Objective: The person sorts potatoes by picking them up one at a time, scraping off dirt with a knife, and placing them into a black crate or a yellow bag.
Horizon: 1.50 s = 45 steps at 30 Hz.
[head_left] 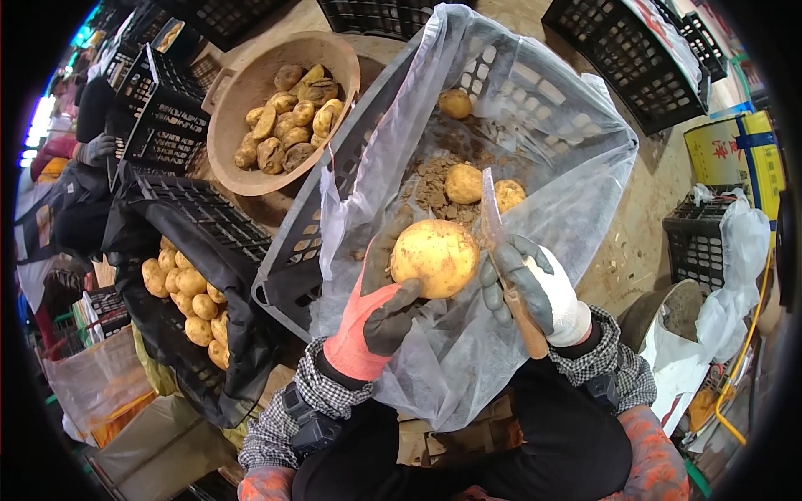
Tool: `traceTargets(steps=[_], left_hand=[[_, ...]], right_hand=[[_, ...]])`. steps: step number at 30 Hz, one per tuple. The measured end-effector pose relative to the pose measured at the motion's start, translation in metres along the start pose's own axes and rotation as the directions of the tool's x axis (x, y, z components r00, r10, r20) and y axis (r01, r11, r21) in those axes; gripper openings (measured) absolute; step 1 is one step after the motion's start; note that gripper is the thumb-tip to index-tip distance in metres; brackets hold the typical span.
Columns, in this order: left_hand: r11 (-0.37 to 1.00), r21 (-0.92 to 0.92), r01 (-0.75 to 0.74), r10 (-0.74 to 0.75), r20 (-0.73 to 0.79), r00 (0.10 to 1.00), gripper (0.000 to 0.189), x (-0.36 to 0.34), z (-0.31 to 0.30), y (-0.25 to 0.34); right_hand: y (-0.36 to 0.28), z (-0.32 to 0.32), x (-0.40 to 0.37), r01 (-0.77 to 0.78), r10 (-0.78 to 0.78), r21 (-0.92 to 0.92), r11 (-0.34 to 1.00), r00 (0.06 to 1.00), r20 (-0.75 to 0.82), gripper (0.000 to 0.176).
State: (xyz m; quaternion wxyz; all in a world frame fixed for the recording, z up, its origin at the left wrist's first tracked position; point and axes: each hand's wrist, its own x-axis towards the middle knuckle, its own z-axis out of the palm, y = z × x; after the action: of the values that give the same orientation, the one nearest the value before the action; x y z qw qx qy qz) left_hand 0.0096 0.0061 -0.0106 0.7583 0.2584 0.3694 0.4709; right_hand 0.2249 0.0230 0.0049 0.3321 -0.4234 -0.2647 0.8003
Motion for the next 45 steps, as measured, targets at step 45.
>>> traceTargets(steps=[45], left_hand=[[0.989, 0.133, -0.070, 0.066, 0.029, 0.997, 0.071, -0.006, -0.006, 0.002]], right_hand=[[-0.002, -0.004, 0.006, -0.023, 0.011, -0.094, 0.995, 0.992, -0.128, 0.029]])
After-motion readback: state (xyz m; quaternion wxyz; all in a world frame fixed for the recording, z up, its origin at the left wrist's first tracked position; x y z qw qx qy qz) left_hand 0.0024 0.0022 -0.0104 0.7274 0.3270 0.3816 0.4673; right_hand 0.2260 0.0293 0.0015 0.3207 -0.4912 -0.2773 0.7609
